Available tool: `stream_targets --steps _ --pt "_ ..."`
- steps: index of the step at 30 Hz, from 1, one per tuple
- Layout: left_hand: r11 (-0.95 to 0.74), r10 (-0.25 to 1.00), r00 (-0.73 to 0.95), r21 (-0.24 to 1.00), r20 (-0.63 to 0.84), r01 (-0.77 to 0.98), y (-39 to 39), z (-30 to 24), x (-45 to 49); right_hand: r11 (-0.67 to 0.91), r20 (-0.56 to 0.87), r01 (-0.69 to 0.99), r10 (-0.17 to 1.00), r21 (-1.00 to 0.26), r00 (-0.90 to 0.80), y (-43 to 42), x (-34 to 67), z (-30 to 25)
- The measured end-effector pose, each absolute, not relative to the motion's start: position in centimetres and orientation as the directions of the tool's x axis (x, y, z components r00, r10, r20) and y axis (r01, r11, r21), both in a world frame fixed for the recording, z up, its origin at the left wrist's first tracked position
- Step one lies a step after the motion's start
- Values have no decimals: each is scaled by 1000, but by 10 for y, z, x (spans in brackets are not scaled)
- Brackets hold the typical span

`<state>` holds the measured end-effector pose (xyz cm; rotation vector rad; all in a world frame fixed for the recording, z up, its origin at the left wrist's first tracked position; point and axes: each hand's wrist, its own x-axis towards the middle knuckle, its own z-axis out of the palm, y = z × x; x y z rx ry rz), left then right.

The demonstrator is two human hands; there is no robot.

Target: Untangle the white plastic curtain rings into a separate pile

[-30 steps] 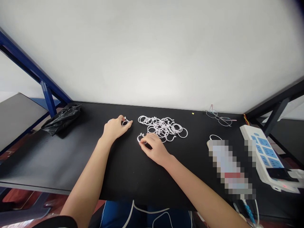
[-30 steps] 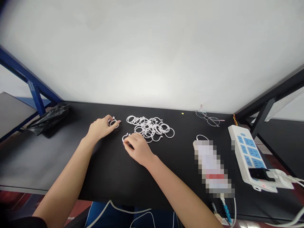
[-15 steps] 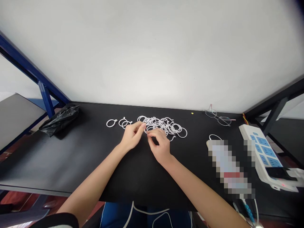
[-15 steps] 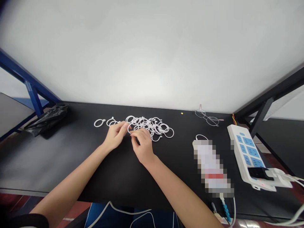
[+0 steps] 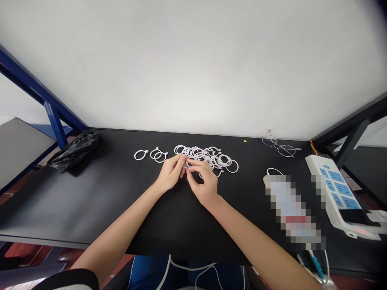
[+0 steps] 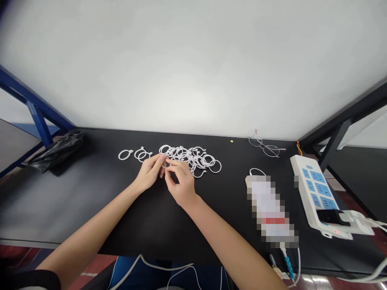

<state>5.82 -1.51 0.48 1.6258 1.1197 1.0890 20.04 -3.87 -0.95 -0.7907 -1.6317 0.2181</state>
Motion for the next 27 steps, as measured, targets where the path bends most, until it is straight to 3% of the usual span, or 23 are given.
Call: stream_targets --steps 5,15,20,27 --pt "-101 954 289 994 86 36 -9 4 57 679 805 489 588 -547 83 -38 203 -8" --pt "204 894 445 934 -55 -293 -12 17 56 663 704 333 710 -671 3 -39 205 -13" --pt "279 838 539 914 -81 -295 -12 20 52 604 627 274 779 -748 -7 -41 205 -16" --pt "354 767 619 916 -169 -189 -11 14 48 623 632 281 772 -730 -71 -42 206 -13"
